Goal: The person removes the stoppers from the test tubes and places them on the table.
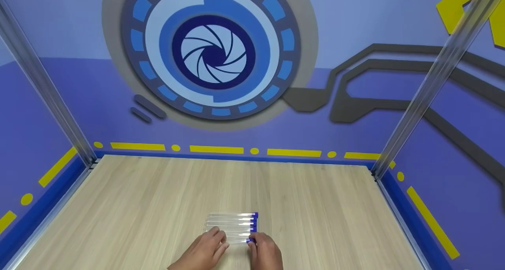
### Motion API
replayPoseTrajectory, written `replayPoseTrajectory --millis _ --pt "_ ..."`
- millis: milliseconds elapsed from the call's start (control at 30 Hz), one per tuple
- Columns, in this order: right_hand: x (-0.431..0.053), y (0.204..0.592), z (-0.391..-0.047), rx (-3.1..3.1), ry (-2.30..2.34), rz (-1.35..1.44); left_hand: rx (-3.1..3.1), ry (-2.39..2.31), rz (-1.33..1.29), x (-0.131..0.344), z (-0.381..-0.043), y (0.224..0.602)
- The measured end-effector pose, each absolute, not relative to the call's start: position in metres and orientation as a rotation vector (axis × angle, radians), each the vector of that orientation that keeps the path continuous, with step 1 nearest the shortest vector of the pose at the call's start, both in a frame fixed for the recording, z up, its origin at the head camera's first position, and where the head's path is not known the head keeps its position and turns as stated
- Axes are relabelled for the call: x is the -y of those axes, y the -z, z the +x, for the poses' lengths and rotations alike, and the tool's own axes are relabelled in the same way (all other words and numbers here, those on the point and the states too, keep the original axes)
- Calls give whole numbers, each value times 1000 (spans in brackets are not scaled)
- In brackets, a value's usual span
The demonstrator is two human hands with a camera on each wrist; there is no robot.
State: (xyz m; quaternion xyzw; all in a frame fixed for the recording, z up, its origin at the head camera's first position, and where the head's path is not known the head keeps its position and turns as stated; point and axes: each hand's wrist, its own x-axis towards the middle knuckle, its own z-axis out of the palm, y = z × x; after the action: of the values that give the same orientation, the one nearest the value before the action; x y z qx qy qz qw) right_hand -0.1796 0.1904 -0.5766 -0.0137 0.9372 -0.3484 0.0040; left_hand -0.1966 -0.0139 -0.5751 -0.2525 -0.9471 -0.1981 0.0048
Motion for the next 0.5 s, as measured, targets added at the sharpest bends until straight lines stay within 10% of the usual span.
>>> replayPoseTrajectory --millis 500 --pt "-187 576 -178 -2923 1110 51 2770 561 -822 14 -193 577"
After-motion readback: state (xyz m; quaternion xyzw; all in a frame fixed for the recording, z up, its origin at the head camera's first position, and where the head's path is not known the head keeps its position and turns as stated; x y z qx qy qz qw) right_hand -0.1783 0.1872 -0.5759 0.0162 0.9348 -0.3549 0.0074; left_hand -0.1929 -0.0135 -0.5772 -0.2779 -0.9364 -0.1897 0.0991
